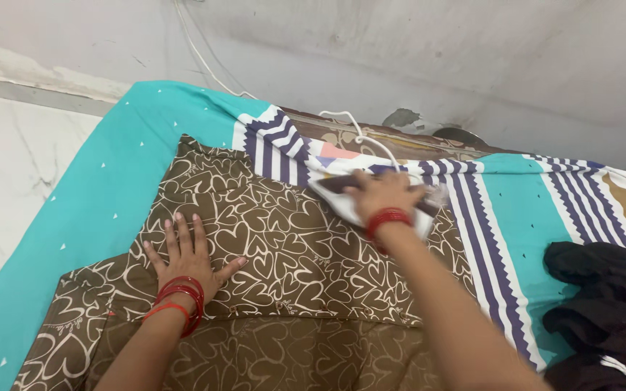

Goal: The person irons a brown patterned garment on a bed. They smooth the fabric with their hands, use a white electric iron to press the material, and fold the garment into a neat stack.

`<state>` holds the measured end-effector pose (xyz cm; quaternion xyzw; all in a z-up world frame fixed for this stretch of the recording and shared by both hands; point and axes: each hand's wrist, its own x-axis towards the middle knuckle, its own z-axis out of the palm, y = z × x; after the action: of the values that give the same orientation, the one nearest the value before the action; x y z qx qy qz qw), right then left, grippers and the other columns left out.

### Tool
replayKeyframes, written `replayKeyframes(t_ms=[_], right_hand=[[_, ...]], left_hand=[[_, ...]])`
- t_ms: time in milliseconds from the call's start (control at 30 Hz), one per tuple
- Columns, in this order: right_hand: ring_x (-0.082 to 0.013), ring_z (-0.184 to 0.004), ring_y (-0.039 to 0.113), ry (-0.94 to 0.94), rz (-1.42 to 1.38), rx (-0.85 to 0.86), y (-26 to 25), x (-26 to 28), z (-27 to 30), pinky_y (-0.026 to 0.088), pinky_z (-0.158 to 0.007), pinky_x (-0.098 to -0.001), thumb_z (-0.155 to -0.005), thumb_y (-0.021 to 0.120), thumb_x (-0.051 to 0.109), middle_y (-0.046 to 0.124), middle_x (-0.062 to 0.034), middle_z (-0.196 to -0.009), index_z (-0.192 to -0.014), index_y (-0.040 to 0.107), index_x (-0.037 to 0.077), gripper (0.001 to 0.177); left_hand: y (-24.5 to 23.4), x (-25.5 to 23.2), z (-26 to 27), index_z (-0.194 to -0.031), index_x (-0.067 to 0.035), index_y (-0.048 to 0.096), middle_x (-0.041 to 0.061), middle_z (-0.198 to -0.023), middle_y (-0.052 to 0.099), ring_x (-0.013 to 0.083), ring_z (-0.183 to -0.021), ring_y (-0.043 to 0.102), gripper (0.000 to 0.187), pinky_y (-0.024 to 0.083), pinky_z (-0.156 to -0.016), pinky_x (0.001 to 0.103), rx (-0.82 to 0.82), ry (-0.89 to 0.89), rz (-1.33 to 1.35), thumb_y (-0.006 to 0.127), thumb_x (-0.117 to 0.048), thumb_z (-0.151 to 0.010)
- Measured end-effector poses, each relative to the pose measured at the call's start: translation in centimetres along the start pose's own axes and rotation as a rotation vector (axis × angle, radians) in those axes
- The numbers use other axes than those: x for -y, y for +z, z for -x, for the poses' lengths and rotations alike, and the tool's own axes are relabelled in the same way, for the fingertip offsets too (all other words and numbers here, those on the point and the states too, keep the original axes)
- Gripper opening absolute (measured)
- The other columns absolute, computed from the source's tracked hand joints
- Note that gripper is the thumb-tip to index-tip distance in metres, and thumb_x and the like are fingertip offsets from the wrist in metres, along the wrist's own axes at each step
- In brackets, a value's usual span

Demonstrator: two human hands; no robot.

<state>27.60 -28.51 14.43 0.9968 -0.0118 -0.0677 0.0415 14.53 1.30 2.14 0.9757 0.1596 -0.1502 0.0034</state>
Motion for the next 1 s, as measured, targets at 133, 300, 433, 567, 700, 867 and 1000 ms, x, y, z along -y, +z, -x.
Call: replayKeyframes(t_ms=[133, 300, 433, 567, 700, 867, 1000], right_hand=[[-0.0370, -0.146, 0.034, 0.118, 0.029, -0.023, 1.1, -8.4, -0.7, 0.015, -0.110, -0.0755, -0.093, 0.048, 0.065, 0.043, -0.0115, -0.155, -0.141, 0.049, 0.052, 0.050], [-0.0280, -0.134, 0.051, -0.004, 0.139, -0.010, 3.2, -15.3, 3.1, 0.024, -0.112, -0.0698, -0.093, 0.043, 0.072, 0.060, -0.0074, -0.136, -0.141, 0.051, 0.055, 0.051], [-0.0194, -0.123, 0.057, -0.181, 0.175, -0.001, 3.4, -15.9, 6.2, 0.030, -0.112, -0.0583, -0.091, 0.043, 0.072, 0.065, -0.0016, -0.122, -0.140, 0.052, 0.052, 0.054], [-0.0147, -0.123, 0.056, -0.181, 0.215, -0.031, 3.5, -11.5, 8.3, 0.031, -0.112, -0.0534, -0.089, 0.046, 0.072, 0.066, 0.0011, -0.119, -0.139, 0.055, 0.042, 0.059], [-0.0165, -0.124, 0.054, -0.203, 0.150, -0.037, 2.6, -3.1, 9.9, 0.029, -0.112, -0.0532, -0.091, 0.048, 0.070, 0.065, -0.0006, -0.124, -0.135, 0.060, 0.033, 0.058], [-0.0269, -0.128, 0.048, -0.241, -0.050, -0.071, 0.9, 10.5, 10.6, 0.023, -0.107, -0.0637, -0.092, 0.046, 0.066, 0.058, -0.0119, -0.137, -0.144, 0.048, 0.023, 0.067], [-0.0288, -0.136, 0.046, -0.291, -0.068, -0.021, -0.1, 20.1, 10.4, 0.023, -0.112, -0.0677, -0.100, 0.045, 0.061, 0.057, -0.0138, -0.138, -0.139, 0.055, 0.020, 0.057]], left_hand=[[-0.2, 0.0, 0.2, -0.160, -0.011, -0.015, 0.018, -0.167, -0.021, 0.0325, -0.153, -0.022, 0.132, -0.010, -0.114, 0.066, 0.017, -0.003, 0.005, 0.030, -0.100, -0.074], [0.1, 0.3, 0.2, -0.162, -0.013, -0.013, 0.016, -0.168, -0.016, 0.0319, -0.154, -0.020, 0.129, -0.009, -0.116, 0.065, -0.009, 0.004, 0.031, 0.030, -0.098, -0.076], [1.7, 2.5, 0.2, -0.161, -0.018, -0.011, 0.011, -0.169, -0.016, 0.0282, -0.153, -0.018, 0.114, -0.009, -0.115, 0.061, -0.108, 0.097, 0.089, 0.021, -0.093, -0.081], [2.4, 6.3, 2.1, -0.162, -0.019, -0.006, 0.007, -0.170, -0.010, 0.0256, -0.154, -0.011, 0.098, -0.008, -0.115, 0.062, -0.162, -0.067, 0.042, 0.011, -0.083, -0.089], [2.8, 9.5, 4.5, -0.161, -0.028, -0.001, 0.001, -0.170, -0.005, 0.0229, -0.155, -0.007, 0.080, -0.006, -0.117, 0.067, -0.137, -0.284, 0.057, 0.011, -0.070, -0.094], [5.5, 11.7, 5.3, -0.160, -0.014, 0.007, 0.006, -0.168, 0.005, 0.0208, -0.154, 0.001, 0.078, -0.005, -0.118, 0.065, -0.467, -0.167, 0.158, 0.016, -0.059, -0.098], [6.8, 11.1, 6.1, -0.157, -0.002, 0.012, 0.015, -0.165, 0.012, 0.0267, -0.155, 0.004, 0.079, -0.004, -0.119, 0.064, -0.675, -0.185, 0.242, 0.022, -0.053, -0.098]])
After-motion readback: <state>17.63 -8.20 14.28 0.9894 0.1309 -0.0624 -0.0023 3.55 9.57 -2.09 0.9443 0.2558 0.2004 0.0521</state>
